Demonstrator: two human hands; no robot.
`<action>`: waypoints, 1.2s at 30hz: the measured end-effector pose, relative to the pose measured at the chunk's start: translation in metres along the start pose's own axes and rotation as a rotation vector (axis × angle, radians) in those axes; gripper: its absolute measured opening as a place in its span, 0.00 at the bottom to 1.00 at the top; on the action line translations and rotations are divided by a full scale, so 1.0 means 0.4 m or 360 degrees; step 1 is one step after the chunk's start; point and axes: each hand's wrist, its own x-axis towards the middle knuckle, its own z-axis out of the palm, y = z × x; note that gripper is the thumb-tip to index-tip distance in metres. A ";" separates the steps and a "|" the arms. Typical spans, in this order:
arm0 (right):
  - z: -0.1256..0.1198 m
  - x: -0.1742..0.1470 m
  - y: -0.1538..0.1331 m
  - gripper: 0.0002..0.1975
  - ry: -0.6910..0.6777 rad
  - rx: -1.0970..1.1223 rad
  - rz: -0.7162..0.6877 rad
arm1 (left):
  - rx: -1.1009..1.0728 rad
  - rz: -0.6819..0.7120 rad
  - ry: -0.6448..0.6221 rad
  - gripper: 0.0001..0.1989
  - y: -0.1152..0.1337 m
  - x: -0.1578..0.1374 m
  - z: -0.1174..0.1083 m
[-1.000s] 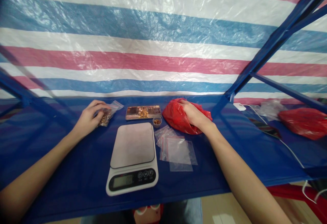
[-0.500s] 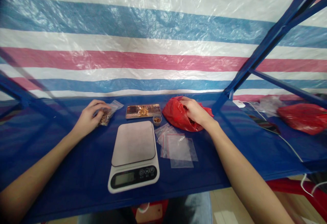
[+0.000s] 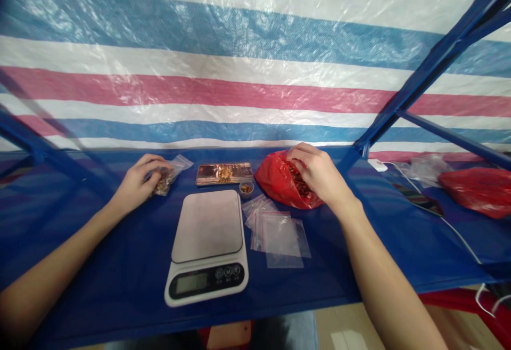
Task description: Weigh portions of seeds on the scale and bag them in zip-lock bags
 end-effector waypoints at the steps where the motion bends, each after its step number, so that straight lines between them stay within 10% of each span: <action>1: 0.006 0.001 -0.022 0.13 0.0017 0.0014 -0.0015 | 0.0002 0.0002 0.0000 0.17 0.000 0.000 0.000; 9: 0.135 -0.009 -0.182 0.13 -0.0112 0.0236 -0.0311 | 0.0013 0.0004 -0.0030 0.17 0.000 -0.003 -0.001; 19: 0.210 -0.002 -0.193 0.06 0.0106 0.0699 0.0085 | 0.0013 -0.0004 -0.0023 0.17 0.003 -0.001 0.002; 36: 0.220 -0.006 -0.193 0.06 0.0014 0.0667 -0.0030 | 0.0024 0.0040 -0.0013 0.17 -0.003 -0.001 -0.001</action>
